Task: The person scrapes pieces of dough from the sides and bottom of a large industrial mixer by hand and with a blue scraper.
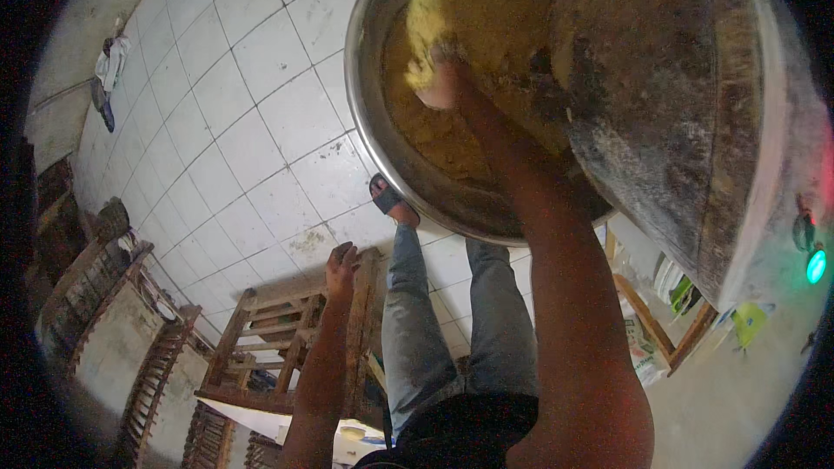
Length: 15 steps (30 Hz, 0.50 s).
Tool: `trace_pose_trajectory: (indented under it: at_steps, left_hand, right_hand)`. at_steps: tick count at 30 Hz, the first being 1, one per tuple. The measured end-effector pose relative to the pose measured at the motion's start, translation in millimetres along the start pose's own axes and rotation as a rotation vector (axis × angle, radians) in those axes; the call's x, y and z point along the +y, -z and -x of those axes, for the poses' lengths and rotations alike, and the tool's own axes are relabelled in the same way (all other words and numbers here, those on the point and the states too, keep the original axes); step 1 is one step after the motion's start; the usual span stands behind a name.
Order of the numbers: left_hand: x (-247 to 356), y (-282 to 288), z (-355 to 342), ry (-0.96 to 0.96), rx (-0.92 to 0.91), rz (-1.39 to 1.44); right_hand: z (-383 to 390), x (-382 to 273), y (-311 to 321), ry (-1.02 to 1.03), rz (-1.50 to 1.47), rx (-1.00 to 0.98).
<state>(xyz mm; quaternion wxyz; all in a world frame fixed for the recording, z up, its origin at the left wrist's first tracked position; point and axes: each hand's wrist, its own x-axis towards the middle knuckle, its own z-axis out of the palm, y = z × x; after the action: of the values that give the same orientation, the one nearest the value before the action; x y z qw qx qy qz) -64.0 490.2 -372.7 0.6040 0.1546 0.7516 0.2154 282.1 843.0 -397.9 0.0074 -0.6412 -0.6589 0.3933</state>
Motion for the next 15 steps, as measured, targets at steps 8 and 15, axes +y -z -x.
trace_pose_trajectory:
  at_steps: [8, 15]
  left_hand:
    - [-38.7, -3.5, 10.6, -0.116, -0.067, -0.236]
    - [-20.2, -14.2, 10.5, 0.04, -0.026, -0.016]
  right_hand:
    - [45.5, 91.5, -84.1, 0.133, 0.39, -0.357]
    - [82.1, 64.6, -16.2, 0.167, 0.485, -0.584]
